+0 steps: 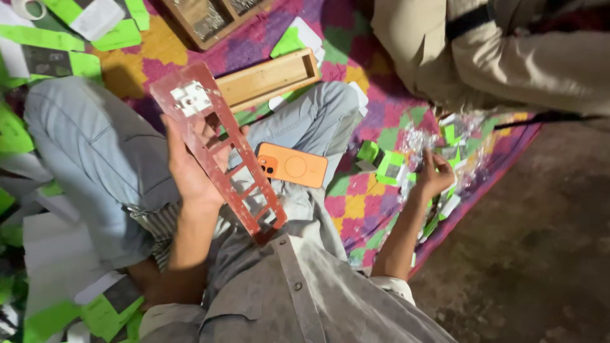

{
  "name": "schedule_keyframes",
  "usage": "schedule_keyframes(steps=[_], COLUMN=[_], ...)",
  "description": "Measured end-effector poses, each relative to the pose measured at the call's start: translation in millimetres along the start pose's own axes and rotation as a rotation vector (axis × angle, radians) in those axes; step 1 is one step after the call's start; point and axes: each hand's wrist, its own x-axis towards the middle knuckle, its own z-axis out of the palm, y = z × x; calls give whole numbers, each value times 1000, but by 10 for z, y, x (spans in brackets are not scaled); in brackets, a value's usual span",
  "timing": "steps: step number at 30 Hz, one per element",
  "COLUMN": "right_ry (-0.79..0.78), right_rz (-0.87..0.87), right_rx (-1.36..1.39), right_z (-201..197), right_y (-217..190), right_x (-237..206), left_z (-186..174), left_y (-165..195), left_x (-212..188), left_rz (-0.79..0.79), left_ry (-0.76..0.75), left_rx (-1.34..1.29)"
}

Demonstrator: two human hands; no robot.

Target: The person sits on a mat and assembles small white electrical components into a red plastic frame. They pick up components from a wooden box, place them into slots on the frame, and secure them with small metal pins.

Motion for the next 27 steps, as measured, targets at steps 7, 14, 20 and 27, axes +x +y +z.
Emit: schedule_keyframes(steps=[7,14,20,27], right_ry=[-311,-570,-614,-485], right_rz=[-26,-676,-506,-375], right_rx=[-70,-251,-132,-203], right_z=[306,795,712,692], right_y=[-234,-1651,-1730,-1022], right_x=[-739,-2030,-2459,-2177], left_z=[-131,-826,-1221,-1130], left_y=[-374,18,119,-108], left_x=[-211,-590,-802,-329], left_rz=[-25,-45,-67,-84], left_ry=[-15,58,131,143], left_rx=[14,-2,-35,142])
